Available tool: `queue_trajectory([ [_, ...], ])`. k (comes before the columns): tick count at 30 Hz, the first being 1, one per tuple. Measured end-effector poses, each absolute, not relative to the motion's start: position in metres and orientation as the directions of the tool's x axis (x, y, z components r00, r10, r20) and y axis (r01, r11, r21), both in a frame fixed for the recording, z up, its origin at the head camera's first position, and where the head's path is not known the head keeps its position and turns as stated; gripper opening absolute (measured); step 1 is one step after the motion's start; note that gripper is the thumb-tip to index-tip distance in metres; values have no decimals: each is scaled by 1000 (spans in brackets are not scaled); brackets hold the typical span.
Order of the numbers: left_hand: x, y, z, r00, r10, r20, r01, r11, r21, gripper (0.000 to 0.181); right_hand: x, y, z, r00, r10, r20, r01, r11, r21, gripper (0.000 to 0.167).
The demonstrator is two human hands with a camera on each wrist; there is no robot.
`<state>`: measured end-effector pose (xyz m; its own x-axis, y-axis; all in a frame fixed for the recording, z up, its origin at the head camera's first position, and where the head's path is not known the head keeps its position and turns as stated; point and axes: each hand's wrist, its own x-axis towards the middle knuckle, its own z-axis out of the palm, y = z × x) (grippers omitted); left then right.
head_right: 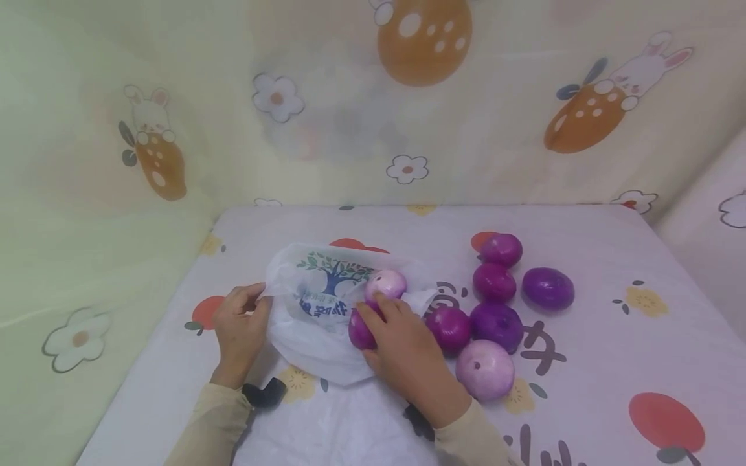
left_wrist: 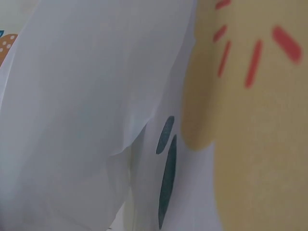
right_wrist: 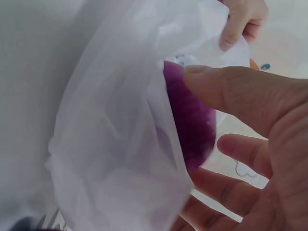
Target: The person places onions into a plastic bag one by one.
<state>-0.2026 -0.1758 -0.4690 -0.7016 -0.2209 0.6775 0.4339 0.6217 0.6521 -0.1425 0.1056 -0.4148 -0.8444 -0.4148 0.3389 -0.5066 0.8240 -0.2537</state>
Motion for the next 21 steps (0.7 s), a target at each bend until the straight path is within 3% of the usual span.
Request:
queue_trajectory([
  [6,-202,-176,-468,-699,-218,682,445,614,652,20,-131,123,-406,-864,-373,338,-472,834,-285,73],
  [15,-201,-175,-468,-695,-212,687,452,615,646,19,-109,168,-399,-860,-271,433,-425,850,-312,73],
  [21,-201,-175,-466,-690,-206,693,458,617,640,19,-95,197,-405,-907,-170,386,-320,873,-367,73],
])
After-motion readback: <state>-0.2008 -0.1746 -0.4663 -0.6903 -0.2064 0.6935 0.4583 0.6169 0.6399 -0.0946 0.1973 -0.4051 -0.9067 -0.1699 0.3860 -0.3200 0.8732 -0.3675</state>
